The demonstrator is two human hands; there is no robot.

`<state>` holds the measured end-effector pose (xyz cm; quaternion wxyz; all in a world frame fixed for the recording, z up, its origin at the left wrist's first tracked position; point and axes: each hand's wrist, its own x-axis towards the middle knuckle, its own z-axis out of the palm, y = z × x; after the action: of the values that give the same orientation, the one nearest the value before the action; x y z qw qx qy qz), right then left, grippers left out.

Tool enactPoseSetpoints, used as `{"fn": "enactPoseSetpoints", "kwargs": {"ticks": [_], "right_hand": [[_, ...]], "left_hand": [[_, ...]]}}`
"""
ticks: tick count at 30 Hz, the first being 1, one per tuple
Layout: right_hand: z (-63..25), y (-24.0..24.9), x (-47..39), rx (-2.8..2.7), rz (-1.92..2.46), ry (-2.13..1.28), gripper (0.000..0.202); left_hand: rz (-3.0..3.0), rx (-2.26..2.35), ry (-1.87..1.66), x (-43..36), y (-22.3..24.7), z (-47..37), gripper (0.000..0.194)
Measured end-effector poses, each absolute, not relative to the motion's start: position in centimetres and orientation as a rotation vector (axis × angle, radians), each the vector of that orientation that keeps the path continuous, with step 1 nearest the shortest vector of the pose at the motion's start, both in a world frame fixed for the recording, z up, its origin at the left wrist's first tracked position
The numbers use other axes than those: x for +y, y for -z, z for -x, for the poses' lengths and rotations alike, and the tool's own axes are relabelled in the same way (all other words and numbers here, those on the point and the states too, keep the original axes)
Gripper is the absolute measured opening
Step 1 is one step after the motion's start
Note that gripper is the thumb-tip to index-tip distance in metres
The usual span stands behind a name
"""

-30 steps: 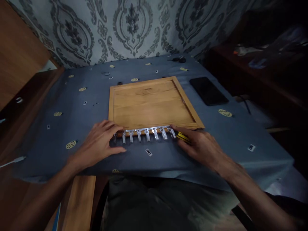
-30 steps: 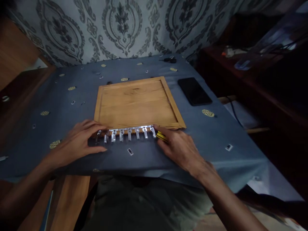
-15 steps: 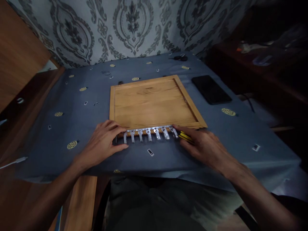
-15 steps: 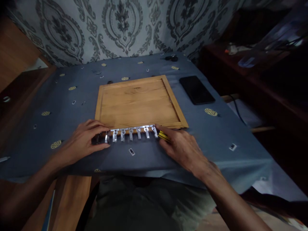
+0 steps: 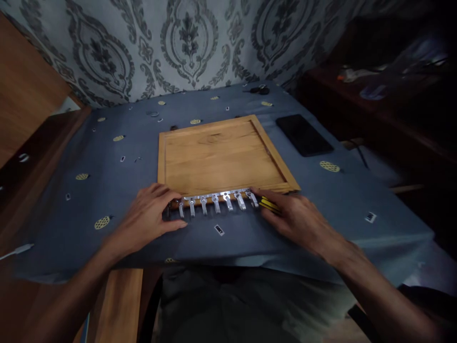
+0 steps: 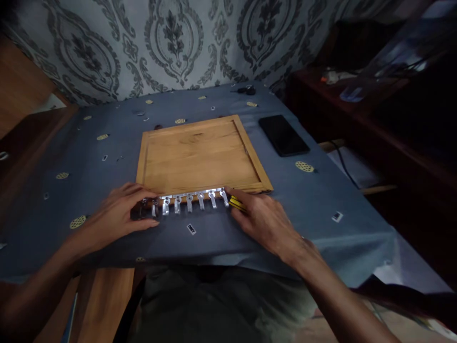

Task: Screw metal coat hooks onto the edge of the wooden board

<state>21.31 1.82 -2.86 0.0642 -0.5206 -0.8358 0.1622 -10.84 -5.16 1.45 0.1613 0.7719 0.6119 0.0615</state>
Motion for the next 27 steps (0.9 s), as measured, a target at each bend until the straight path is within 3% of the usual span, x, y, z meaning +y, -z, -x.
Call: {"fn": "enactPoseSetpoints", "kwargs": {"ticks": [3, 12, 22, 27], "right_hand": [[-21.3, 2.8, 1.7, -2.513, 1.536, -0.464, 0.048], [-21.1, 2.4, 1.5, -2.528, 1.565, -0.503, 0.054], [-20.6, 1.2, 1.1, -2.520, 1.612, -0.572, 0.053], [-20.4, 0.9, 1.0, -2.529, 1.640, -0.613, 0.054]], "left_hand": [[-2.142, 1.747, -0.221, -5.1, -2.6, 11.1, 0.040], [-2.191, 1.623, -0.399, -3.3, -3.0, 6.6, 0.022], [-2.411, 1.568, -0.166, -0.7, -0.9, -0.6, 0.041], [-2.478, 1.600, -0.191, -0.3, -0.3, -1.7, 0.038]]}}
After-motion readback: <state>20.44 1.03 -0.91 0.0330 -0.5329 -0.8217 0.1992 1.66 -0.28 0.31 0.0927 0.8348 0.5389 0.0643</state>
